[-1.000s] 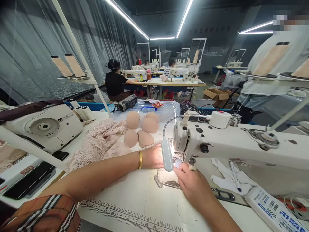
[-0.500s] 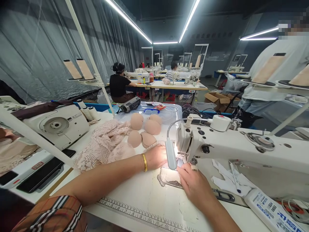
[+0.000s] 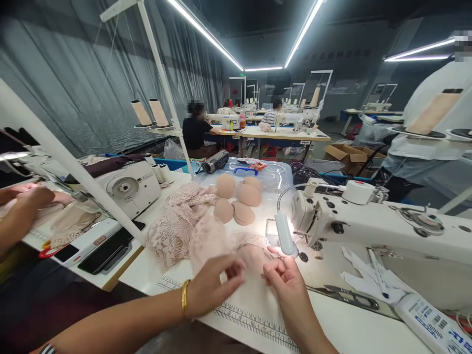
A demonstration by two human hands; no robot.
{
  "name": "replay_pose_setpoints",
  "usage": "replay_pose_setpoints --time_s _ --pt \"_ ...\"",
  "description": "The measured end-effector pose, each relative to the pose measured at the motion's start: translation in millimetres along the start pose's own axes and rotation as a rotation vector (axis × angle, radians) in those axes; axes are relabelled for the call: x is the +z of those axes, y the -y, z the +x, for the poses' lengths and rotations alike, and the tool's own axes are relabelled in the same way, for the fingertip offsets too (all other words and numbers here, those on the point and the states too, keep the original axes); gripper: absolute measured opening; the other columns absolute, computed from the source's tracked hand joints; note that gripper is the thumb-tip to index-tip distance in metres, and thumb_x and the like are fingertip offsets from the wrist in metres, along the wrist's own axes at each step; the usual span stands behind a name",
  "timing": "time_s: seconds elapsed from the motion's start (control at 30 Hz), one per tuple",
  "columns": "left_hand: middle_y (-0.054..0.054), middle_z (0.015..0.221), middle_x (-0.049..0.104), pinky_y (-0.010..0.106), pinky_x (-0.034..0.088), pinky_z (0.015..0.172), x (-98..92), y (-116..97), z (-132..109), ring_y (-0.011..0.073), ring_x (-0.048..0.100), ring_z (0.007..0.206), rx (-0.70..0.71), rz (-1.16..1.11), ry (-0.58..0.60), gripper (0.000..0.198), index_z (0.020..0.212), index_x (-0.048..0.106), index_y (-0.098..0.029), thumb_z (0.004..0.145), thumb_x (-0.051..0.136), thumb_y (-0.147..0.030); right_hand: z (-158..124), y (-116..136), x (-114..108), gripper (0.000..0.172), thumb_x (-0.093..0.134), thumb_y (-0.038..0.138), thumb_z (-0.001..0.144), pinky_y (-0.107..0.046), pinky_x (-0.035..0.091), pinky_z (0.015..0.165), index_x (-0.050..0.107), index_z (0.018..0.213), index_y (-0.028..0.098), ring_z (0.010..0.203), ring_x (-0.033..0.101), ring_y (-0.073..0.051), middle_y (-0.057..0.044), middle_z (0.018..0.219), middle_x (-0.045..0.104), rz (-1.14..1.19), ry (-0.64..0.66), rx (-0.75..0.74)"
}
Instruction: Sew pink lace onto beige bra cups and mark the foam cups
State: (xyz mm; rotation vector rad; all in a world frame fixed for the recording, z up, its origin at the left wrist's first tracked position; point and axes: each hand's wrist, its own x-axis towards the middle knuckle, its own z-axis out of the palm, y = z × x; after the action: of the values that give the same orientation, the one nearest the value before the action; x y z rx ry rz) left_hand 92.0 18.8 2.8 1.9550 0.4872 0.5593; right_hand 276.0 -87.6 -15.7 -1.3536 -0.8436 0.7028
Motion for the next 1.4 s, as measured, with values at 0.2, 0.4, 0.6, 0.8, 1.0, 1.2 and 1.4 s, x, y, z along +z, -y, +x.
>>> replay_pose_setpoints --time_s 0.2,0.4,0.6,0.8,1.0,1.2,1.4 --pt "0.009 0.103 0.076 0.035 0.055 0.097 29.9 -18.7 -10.0 0.0199 0.073 0.095 -0.492 -1.099 -0.270 0.056 0.102 0.068 -0.016 0.068 0.095 -0.051 -46.0 -20.4 3.3 0.032 0.069 0.054 0.096 -0.031 0.061 0.072 0.073 0.117 0.030 0.074 0.069 -0.021 -0.001 0.081 0.067 -0.092 0.093 -0.022" --pt "0.009 0.090 0.077 0.036 0.055 0.087 33.5 -28.6 -0.1 0.0241 0.073 0.087 -0.365 -1.101 -0.181 0.054 0.099 0.077 -0.013 0.059 0.101 -0.041 -42.3 1.9 -5.7 0.051 0.063 0.061 0.097 -0.048 0.052 0.111 0.068 0.140 0.033 0.139 0.056 -0.035 -0.010 0.145 0.065 -0.289 0.171 -0.094" --pt "0.012 0.108 0.076 0.032 0.052 0.090 25.7 -36.1 -11.9 0.0232 0.070 0.098 -0.370 -1.137 0.043 0.069 0.123 0.075 -0.017 0.063 0.099 -0.042 -32.1 43.9 -14.2 0.083 0.050 0.086 0.091 -0.052 0.053 0.106 0.052 0.155 0.034 0.123 0.068 -0.034 -0.011 0.136 0.072 0.241 0.066 0.509" --pt "0.010 0.097 0.076 0.031 0.050 0.089 31.9 -38.5 1.1 0.0223 0.067 0.094 -0.366 -1.173 -0.141 0.056 0.109 0.080 -0.014 0.062 0.098 -0.037 -57.2 35.3 -1.4 0.111 0.089 0.065 0.072 -0.042 0.059 0.086 0.033 0.164 0.036 0.087 0.075 -0.027 -0.003 0.096 0.080 0.301 -0.060 0.341" --pt "0.011 0.090 0.077 0.032 0.050 0.091 43.2 -45.3 14.6 0.0202 0.067 0.088 -0.390 -1.237 -0.329 0.049 0.090 0.082 -0.010 0.057 0.102 -0.041 -55.6 21.9 3.8 0.105 0.089 0.060 0.076 -0.038 0.060 0.085 0.035 0.162 0.033 0.097 0.076 -0.027 -0.005 0.107 0.081 0.301 -0.122 0.281" --pt "0.012 0.091 0.079 0.033 0.051 0.093 43.2 -46.3 16.4 0.0209 0.068 0.089 -0.402 -1.250 -0.325 0.053 0.094 0.083 -0.010 0.054 0.104 -0.039 -54.6 23.0 3.6 0.102 0.093 0.054 0.073 -0.034 0.060 0.081 0.041 0.158 0.030 0.094 0.076 -0.026 -0.005 0.103 0.082 0.363 -0.162 0.287" --pt "0.012 0.087 0.077 0.034 0.053 0.086 48.7 -52.7 23.4 0.0213 0.068 0.083 -0.434 -1.241 -0.296 0.055 0.090 0.081 -0.009 0.053 0.103 -0.042 -52.4 23.0 5.2 0.094 0.094 0.051 0.073 -0.031 0.059 0.078 0.047 0.152 0.030 0.091 0.075 -0.025 -0.004 0.101 0.081 0.373 -0.189 0.284"
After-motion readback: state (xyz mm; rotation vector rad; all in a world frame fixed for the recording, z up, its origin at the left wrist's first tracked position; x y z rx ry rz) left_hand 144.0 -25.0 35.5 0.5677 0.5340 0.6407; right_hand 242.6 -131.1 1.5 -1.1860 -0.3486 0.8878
